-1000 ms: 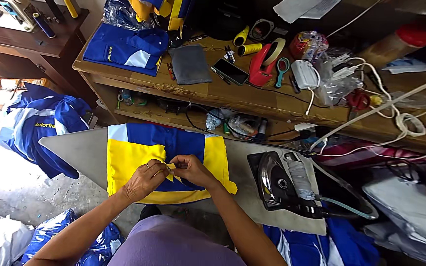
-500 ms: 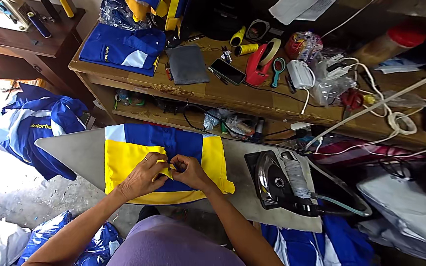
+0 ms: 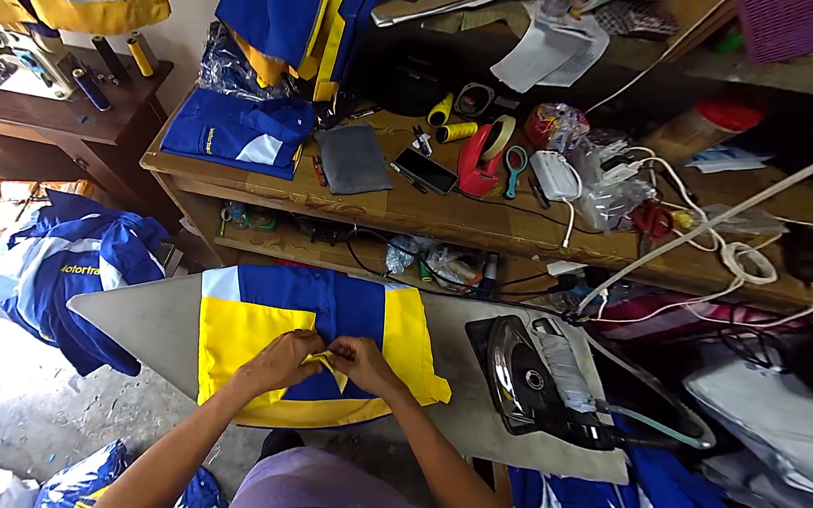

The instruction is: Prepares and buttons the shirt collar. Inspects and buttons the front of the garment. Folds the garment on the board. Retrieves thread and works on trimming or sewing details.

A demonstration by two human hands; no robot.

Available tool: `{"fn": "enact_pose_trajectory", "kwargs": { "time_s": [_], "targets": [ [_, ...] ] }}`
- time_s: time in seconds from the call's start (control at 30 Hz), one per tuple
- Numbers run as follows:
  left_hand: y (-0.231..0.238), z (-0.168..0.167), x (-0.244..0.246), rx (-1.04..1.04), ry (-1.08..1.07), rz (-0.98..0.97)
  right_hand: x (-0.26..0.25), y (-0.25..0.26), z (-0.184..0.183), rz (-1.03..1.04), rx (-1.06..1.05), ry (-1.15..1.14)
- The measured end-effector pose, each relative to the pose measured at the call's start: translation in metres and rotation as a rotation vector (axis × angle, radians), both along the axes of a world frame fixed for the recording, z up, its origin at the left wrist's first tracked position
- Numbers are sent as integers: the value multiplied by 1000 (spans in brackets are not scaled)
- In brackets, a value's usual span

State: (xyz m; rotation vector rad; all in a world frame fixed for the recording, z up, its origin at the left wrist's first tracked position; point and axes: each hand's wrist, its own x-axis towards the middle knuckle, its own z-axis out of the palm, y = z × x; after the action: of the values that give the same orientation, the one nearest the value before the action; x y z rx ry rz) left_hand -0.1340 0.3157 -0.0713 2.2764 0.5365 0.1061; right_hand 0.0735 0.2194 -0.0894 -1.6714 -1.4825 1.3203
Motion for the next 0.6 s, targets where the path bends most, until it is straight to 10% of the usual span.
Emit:
{"fn": "enact_pose_trajectory", "kwargs": {
  "time_s": [0.2, 0.4, 0.6],
  "targets": [
    [120, 41, 70, 73, -78, 346, 10, -29, -17, -420, 21, 536],
    [265, 10, 157, 385, -11, 526, 8, -46, -9, -496, 27, 589],
    [275, 32, 172, 436, 242, 592, 15, -46, 6, -622, 18, 630]
  ]
}}
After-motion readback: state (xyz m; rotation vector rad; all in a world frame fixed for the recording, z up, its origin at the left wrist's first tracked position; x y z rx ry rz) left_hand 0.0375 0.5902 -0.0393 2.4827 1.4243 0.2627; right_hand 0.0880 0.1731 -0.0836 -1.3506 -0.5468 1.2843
